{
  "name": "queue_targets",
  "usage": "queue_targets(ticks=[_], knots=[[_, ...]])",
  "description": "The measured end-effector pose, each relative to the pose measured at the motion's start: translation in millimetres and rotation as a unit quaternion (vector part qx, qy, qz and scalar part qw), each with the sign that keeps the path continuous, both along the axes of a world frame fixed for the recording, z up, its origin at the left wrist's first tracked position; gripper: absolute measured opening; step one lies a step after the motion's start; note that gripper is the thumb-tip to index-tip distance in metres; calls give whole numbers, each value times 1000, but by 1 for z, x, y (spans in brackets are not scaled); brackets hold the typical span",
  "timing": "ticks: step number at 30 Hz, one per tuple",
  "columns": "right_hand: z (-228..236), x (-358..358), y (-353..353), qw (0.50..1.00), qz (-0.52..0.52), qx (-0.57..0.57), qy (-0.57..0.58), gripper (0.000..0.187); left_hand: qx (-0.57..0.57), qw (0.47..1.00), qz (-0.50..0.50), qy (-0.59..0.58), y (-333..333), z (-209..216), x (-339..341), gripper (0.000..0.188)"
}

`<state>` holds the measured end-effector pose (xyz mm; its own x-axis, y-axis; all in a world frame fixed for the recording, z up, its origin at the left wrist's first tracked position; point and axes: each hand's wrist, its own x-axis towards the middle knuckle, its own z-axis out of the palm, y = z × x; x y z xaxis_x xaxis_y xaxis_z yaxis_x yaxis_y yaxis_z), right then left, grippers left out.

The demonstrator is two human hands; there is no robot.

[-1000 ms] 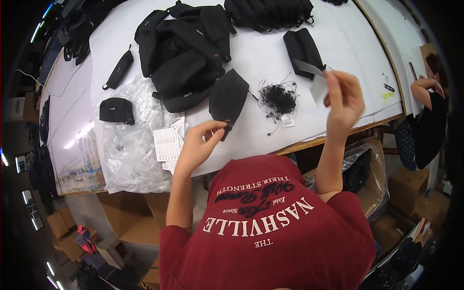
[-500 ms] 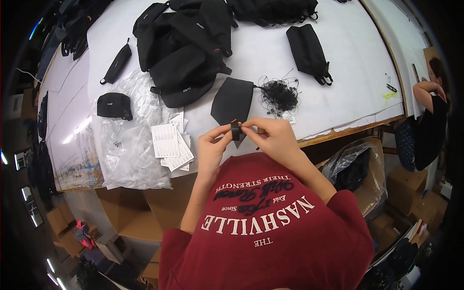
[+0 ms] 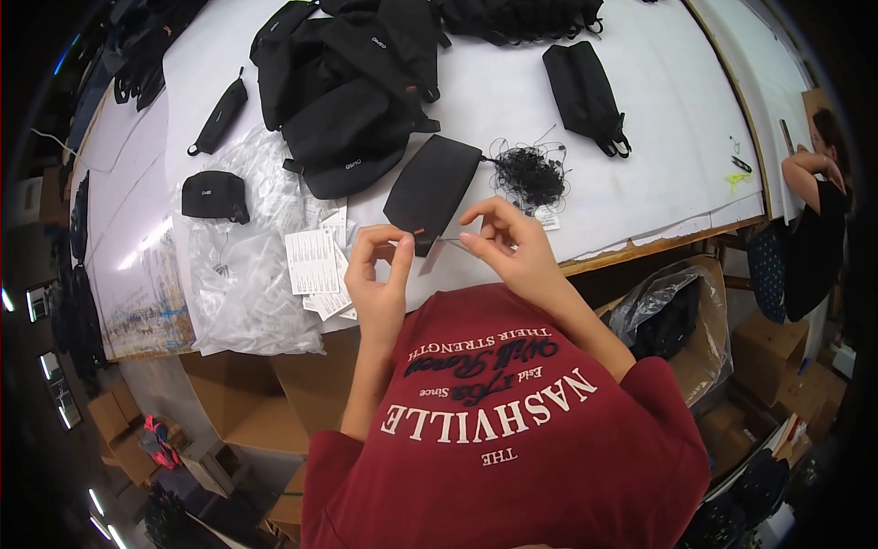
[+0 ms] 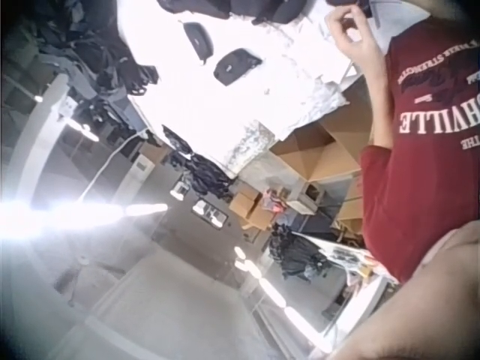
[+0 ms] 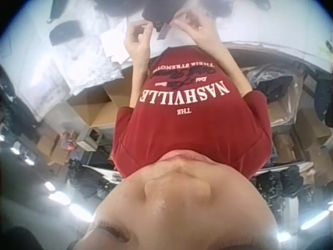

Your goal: Attaching labels or tags to small black fabric pouches.

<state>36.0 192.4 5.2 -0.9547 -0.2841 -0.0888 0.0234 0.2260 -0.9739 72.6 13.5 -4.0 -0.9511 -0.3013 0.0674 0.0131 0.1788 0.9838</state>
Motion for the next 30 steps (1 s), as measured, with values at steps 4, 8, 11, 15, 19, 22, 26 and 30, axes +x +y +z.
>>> queue_targets(ticks=[4, 8, 11, 15, 19, 22, 26, 30], knots=[[7, 1, -2, 998, 58, -29, 27, 16, -52, 991, -114, 48, -6, 14, 2, 8], [3, 3, -9, 998, 56, -26, 9, 13, -48, 995, -84, 32, 8, 25, -3, 6], [6, 2, -8, 1000, 24, 1, 9, 13, -38, 999, -25, 2, 1, 16, 0, 7], [2, 4, -12, 998, 44, 15, 51, 13, -45, 996, -76, -23, 4, 13, 2, 10], [0, 5, -14, 998, 56, -2, 35, 11, 35, 997, -75, 4, 8, 6, 3, 11], [-7, 3, -8, 989, 47, -126, -64, 12, 165, 985, -48, -19, 7, 13, 4, 12], [-8, -2, 8, 947, 48, -291, -128, 13, 202, 978, -40, -39, -8, 12, 6, 15], [-2, -5, 11, 937, 57, -300, -169, 10, 159, 981, -85, -72, 2, 23, 8, 14]])
